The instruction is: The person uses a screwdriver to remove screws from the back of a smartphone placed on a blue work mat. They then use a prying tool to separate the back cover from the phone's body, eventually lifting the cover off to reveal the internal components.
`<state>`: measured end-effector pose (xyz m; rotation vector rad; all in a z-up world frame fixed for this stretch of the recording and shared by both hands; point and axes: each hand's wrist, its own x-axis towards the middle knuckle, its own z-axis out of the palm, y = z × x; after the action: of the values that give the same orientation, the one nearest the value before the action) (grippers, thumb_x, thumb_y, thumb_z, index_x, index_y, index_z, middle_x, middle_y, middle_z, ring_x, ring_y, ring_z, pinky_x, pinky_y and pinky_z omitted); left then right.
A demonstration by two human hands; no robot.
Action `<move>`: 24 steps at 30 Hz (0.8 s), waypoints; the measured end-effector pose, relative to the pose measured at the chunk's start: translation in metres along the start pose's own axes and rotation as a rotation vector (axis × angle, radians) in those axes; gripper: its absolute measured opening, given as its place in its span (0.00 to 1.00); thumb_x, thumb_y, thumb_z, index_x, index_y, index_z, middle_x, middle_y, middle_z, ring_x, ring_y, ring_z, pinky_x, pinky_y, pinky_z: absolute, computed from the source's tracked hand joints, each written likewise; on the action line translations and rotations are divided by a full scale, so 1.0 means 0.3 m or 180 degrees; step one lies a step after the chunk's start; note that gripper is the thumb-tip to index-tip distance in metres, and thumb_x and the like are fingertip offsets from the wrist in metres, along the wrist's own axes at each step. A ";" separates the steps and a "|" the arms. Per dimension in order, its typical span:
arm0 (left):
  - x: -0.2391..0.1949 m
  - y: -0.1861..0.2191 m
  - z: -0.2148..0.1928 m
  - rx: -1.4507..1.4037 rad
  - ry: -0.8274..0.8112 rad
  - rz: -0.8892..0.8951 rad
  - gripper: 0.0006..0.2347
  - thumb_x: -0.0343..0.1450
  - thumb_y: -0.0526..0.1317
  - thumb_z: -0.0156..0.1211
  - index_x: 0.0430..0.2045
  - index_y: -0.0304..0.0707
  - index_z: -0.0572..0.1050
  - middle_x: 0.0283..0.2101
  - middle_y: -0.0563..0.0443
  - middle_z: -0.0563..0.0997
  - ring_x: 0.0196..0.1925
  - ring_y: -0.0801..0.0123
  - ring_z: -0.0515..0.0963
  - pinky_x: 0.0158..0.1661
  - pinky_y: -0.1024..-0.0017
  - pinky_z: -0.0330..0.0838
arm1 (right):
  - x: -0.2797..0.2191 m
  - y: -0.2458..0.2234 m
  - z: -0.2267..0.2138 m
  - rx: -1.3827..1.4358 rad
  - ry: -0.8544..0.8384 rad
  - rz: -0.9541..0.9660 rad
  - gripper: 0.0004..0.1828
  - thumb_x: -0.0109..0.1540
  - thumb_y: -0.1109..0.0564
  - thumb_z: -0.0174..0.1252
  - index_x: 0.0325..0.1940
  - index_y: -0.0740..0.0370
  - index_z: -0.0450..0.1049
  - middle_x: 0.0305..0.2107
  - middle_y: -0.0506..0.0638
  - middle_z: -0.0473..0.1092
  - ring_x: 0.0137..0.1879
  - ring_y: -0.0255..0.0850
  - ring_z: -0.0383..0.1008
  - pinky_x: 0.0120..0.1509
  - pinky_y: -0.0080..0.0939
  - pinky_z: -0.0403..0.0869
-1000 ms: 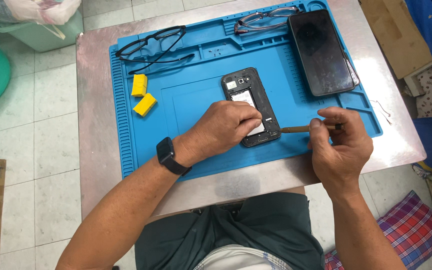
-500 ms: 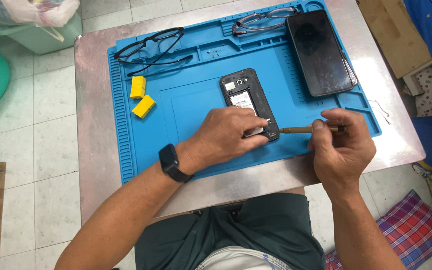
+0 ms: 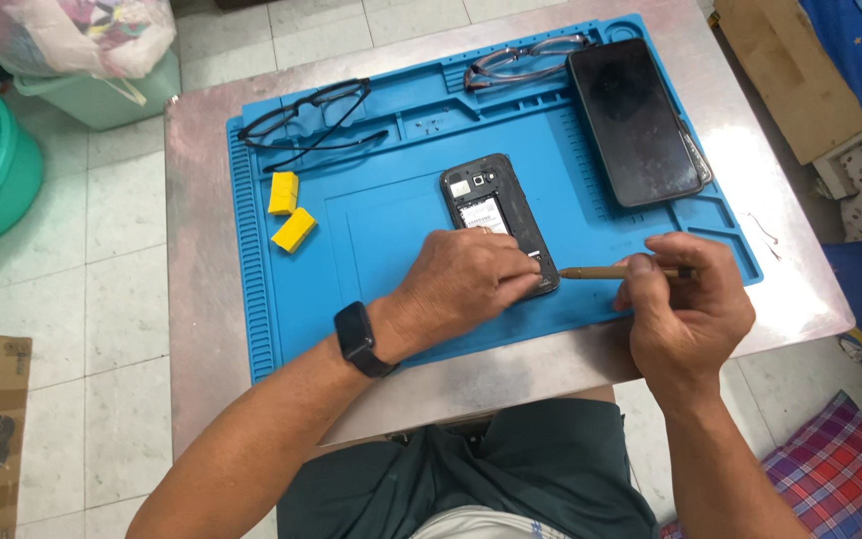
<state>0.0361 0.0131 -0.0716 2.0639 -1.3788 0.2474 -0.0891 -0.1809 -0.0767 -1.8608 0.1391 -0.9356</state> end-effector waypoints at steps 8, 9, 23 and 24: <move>0.185 -0.416 -0.159 0.1369 -0.0334 -0.0916 0.18 0.79 0.41 0.61 0.16 0.48 0.66 0.17 0.58 0.63 0.20 0.69 0.60 0.23 0.66 0.62 | -0.003 0.011 -0.007 0.0064 0.0164 0.0325 0.05 0.74 0.68 0.56 0.55 0.69 0.70 0.28 0.56 0.67 0.26 0.42 0.73 0.34 0.38 0.75; 0.221 -0.482 -0.188 0.1507 -0.0314 -0.0711 0.26 0.77 0.39 0.71 0.10 0.49 0.59 0.14 0.58 0.58 0.18 0.69 0.58 0.23 0.65 0.61 | 0.001 0.014 -0.003 0.0117 0.0217 0.0362 0.05 0.74 0.68 0.57 0.55 0.68 0.71 0.27 0.55 0.67 0.26 0.40 0.72 0.35 0.35 0.74; 0.378 -0.468 -0.253 0.0726 -0.1386 -0.1737 0.26 0.78 0.38 0.62 0.09 0.49 0.56 0.15 0.57 0.52 0.21 0.69 0.50 0.28 0.68 0.56 | 0.000 0.013 -0.031 -0.0011 0.0153 0.0460 0.07 0.73 0.69 0.57 0.55 0.69 0.72 0.39 0.58 0.71 0.29 0.43 0.76 0.35 0.38 0.79; 0.385 -0.467 -0.259 0.0683 -0.1435 -0.1757 0.25 0.76 0.34 0.59 0.09 0.47 0.52 0.16 0.56 0.49 0.22 0.68 0.48 0.26 0.65 0.50 | 0.000 0.011 -0.028 0.0019 0.0183 0.0508 0.07 0.72 0.69 0.57 0.55 0.69 0.73 0.40 0.57 0.71 0.28 0.43 0.75 0.35 0.38 0.79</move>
<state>0.2242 0.0064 -0.0116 2.7002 -0.9818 -0.3382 -0.0935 -0.1888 -0.0777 -1.7895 0.3149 -0.8778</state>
